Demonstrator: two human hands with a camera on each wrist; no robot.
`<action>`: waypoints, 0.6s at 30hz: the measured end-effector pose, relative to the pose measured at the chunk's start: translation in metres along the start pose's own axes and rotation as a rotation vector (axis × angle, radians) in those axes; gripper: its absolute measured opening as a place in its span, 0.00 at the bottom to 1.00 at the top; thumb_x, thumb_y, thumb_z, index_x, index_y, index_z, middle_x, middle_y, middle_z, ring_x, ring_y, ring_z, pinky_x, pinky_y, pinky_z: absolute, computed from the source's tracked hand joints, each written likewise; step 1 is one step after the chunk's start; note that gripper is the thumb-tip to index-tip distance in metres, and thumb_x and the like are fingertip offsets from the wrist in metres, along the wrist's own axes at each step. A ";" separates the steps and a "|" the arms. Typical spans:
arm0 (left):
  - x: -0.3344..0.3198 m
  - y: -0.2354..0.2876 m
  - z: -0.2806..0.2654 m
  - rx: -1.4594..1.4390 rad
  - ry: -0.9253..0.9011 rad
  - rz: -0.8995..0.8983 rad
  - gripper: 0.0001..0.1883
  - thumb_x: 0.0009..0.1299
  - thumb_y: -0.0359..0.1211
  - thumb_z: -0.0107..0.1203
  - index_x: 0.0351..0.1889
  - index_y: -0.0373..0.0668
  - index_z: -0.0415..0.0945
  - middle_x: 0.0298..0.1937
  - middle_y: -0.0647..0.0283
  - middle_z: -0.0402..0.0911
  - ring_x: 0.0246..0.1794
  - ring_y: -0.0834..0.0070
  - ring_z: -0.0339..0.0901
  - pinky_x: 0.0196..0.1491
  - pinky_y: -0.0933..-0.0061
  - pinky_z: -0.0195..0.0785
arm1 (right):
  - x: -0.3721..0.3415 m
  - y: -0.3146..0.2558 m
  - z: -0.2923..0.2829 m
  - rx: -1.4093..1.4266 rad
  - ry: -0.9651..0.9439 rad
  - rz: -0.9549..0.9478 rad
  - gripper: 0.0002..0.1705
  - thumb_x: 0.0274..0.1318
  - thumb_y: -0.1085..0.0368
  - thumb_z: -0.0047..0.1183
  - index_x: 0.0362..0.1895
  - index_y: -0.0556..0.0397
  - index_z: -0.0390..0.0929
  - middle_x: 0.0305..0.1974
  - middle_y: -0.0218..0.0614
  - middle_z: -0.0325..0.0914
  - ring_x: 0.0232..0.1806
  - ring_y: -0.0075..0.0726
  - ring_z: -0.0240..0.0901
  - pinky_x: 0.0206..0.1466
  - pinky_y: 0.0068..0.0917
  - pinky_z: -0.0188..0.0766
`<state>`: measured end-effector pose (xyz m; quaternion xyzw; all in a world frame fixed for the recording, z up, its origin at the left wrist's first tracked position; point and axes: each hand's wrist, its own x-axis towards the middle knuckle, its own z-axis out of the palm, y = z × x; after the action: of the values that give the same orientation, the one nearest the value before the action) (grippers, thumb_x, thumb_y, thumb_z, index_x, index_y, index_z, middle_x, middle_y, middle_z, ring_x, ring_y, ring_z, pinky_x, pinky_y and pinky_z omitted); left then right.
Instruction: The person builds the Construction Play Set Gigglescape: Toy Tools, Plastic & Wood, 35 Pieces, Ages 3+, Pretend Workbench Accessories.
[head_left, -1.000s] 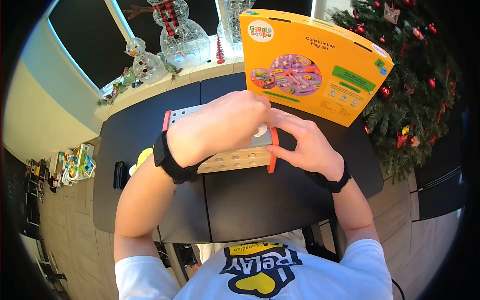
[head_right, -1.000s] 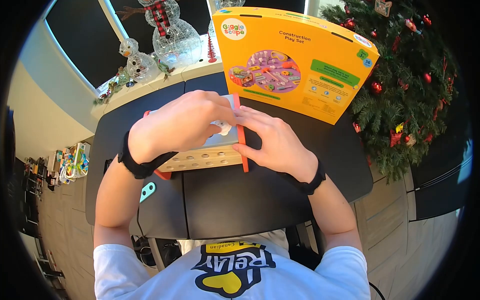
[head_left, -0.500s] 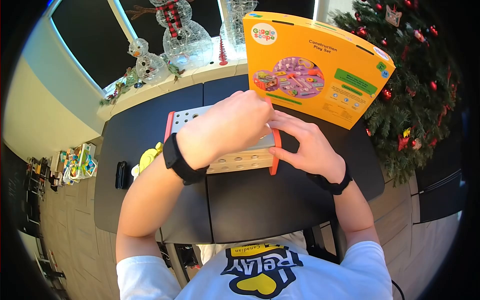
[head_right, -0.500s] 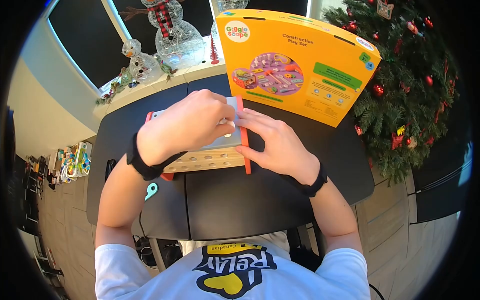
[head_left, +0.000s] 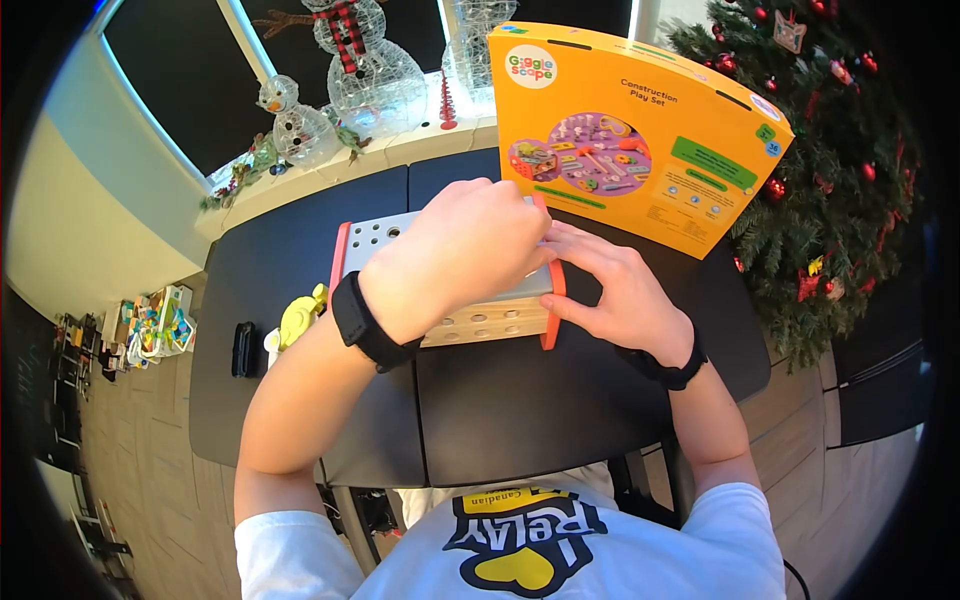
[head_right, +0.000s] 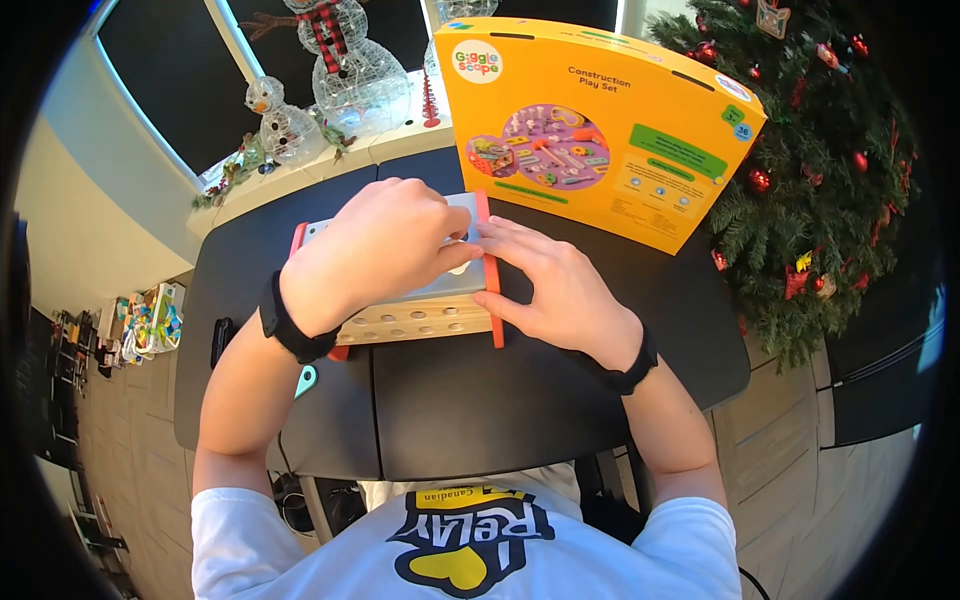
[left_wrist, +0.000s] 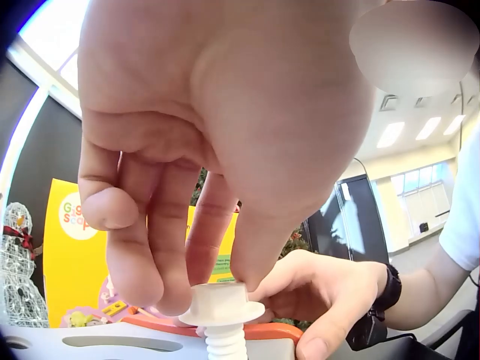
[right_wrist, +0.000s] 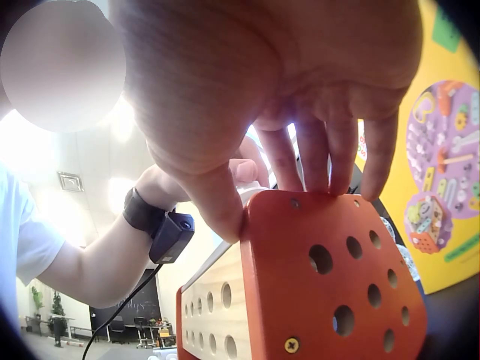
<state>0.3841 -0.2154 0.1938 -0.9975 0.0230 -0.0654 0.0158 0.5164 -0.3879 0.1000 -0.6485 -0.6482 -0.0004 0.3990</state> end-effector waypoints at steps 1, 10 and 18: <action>0.000 0.001 -0.001 -0.018 -0.018 -0.002 0.09 0.67 0.33 0.65 0.35 0.36 0.85 0.35 0.50 0.85 0.37 0.52 0.84 0.41 0.54 0.77 | 0.000 0.000 0.000 0.006 0.002 0.001 0.28 0.56 0.61 0.70 0.60 0.55 0.81 0.65 0.53 0.78 0.71 0.56 0.72 0.70 0.43 0.73; -0.003 -0.017 -0.003 -0.377 0.017 0.256 0.08 0.64 0.25 0.66 0.41 0.37 0.87 0.37 0.51 0.85 0.44 0.50 0.83 0.48 0.56 0.77 | -0.001 0.004 -0.001 0.029 -0.019 -0.001 0.30 0.56 0.61 0.70 0.62 0.55 0.80 0.65 0.51 0.79 0.72 0.55 0.71 0.71 0.43 0.72; -0.004 0.000 0.002 -0.101 -0.012 -0.011 0.08 0.68 0.32 0.65 0.36 0.36 0.84 0.35 0.51 0.84 0.36 0.50 0.83 0.42 0.53 0.76 | -0.003 0.002 0.000 -0.012 -0.005 0.003 0.31 0.56 0.60 0.71 0.62 0.57 0.80 0.65 0.52 0.79 0.72 0.53 0.71 0.72 0.43 0.72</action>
<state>0.3809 -0.2152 0.1912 -0.9975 0.0207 -0.0583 -0.0347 0.5173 -0.3899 0.0977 -0.6520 -0.6483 -0.0021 0.3932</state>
